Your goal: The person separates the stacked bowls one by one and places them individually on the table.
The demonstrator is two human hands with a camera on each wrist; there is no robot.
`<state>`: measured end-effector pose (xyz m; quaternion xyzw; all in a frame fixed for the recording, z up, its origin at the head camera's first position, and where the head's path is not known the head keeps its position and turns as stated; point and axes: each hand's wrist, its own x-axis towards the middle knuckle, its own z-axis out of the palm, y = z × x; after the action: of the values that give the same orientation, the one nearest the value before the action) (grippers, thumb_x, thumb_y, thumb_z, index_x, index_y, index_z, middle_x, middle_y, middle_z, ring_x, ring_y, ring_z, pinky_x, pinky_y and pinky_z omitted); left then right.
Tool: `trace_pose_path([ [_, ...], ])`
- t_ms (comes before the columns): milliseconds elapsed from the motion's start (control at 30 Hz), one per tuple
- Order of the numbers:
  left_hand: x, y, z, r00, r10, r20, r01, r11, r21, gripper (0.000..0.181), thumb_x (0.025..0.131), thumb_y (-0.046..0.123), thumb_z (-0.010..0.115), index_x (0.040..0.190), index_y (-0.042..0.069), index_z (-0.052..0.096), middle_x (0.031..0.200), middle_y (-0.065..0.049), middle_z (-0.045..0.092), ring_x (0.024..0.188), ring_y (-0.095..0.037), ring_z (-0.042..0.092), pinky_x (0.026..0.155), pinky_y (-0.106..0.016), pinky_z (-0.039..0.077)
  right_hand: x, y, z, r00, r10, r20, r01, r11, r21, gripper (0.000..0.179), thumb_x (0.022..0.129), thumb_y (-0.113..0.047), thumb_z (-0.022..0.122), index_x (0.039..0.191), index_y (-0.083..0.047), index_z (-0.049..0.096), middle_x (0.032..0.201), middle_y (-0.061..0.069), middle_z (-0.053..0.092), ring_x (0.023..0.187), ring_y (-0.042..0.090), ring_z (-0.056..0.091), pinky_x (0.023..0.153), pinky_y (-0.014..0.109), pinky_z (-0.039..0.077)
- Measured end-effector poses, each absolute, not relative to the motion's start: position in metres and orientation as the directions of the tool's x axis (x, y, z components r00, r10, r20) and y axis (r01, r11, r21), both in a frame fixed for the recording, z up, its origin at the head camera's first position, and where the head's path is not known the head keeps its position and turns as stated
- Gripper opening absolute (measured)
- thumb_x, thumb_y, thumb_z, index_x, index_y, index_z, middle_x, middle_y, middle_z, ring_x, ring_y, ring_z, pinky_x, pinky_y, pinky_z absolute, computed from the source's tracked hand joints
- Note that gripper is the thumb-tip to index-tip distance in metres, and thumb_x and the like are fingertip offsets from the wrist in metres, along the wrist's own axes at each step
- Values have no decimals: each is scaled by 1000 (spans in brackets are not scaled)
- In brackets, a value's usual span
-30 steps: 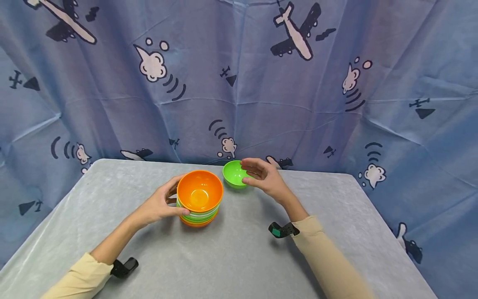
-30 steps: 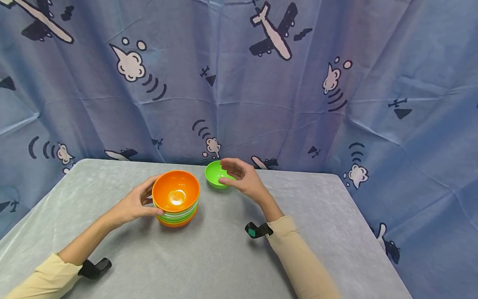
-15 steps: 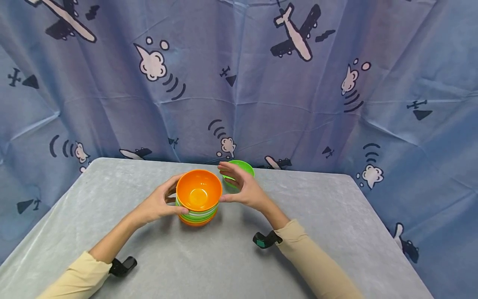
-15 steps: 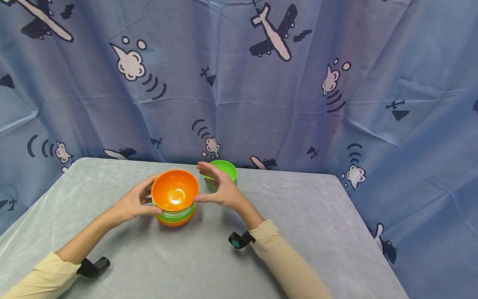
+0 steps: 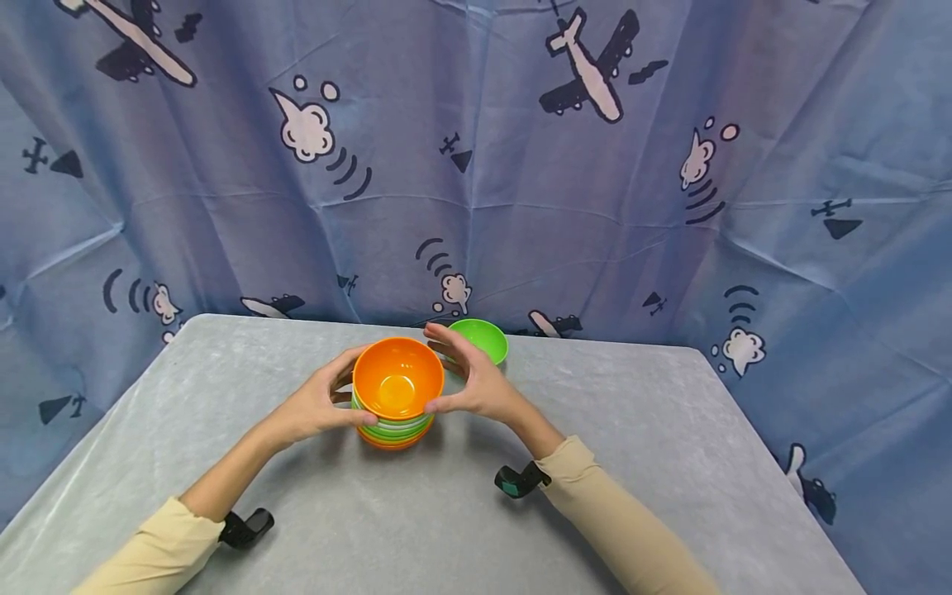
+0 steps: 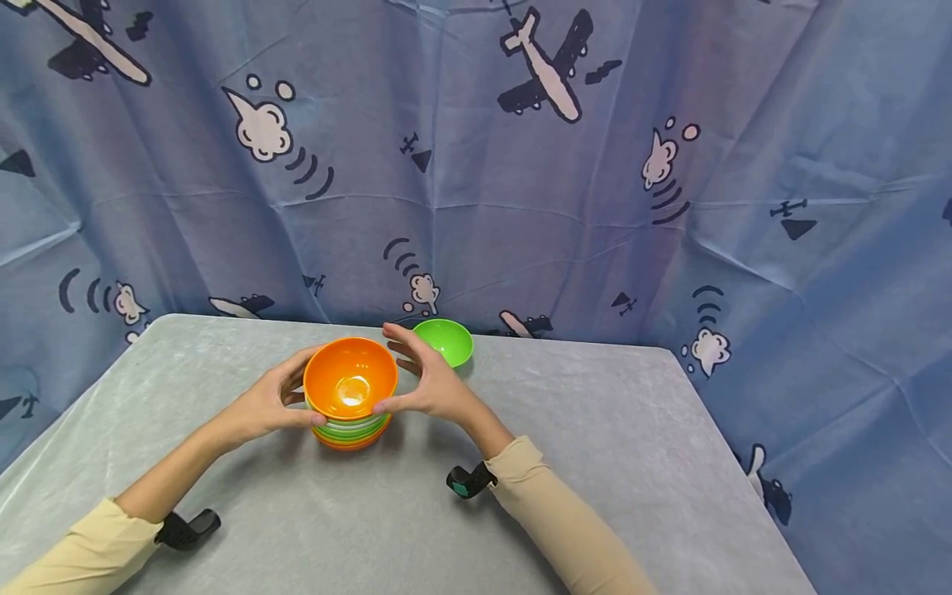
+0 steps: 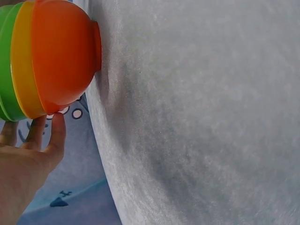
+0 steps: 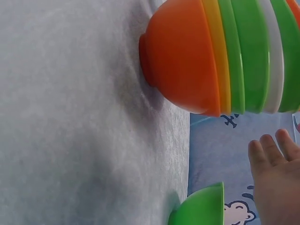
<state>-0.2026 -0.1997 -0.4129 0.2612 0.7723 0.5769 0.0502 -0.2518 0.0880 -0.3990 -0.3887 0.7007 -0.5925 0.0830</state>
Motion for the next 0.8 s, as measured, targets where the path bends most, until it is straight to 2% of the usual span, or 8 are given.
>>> trace_pose_path([
  [200, -202, -199, -411, -863, 458, 213, 334, 201, 921, 88, 85, 18, 85, 157, 12, 35, 154, -12, 42, 136, -40, 43, 102, -59, 44, -253, 85, -404, -653, -670, 352, -468, -9, -884, 110, 72, -35, 95, 159, -13, 32, 157, 6, 39, 142, 23, 39, 113, 39, 35],
  [400, -200, -199, -412, -861, 460, 219, 339, 197, 920, 87, 85, 19, 85, 156, 12, 36, 153, -11, 43, 135, -40, 44, 101, -58, 45, -251, 79, -406, -631, -688, 357, -476, -20, -879, 110, 72, -40, 94, 159, -9, 33, 155, 5, 41, 138, 21, 43, 112, 38, 36],
  [467, -200, -200, -412, -859, 461, 221, 340, 193, 920, 87, 85, 19, 85, 156, 11, 36, 153, -12, 43, 135, -40, 44, 101, -59, 45, -250, 78, -406, -631, -694, 346, -469, -14, -883, 108, 73, -36, 94, 158, -8, 33, 154, 4, 43, 136, 21, 45, 112, 38, 37],
  [667, -201, -200, -411, -851, 471, 233, 350, 178, 920, 86, 85, 18, 85, 156, 12, 36, 152, -11, 43, 135, -40, 44, 102, -60, 44, -249, 76, -407, -641, -682, 351, -469, -14, -883, 96, 75, -7, 92, 155, -9, 38, 148, 5, 48, 130, 23, 49, 110, 41, 40],
  [800, -202, -200, -410, -848, 475, 234, 351, 174, 920, 86, 85, 18, 85, 156, 12, 36, 152, -11, 43, 135, -40, 43, 102, -60, 43, -249, 76, -406, -647, -674, 356, -470, -15, -883, 94, 75, -8, 92, 154, -11, 41, 146, 3, 50, 130, 22, 50, 109, 41, 40],
])
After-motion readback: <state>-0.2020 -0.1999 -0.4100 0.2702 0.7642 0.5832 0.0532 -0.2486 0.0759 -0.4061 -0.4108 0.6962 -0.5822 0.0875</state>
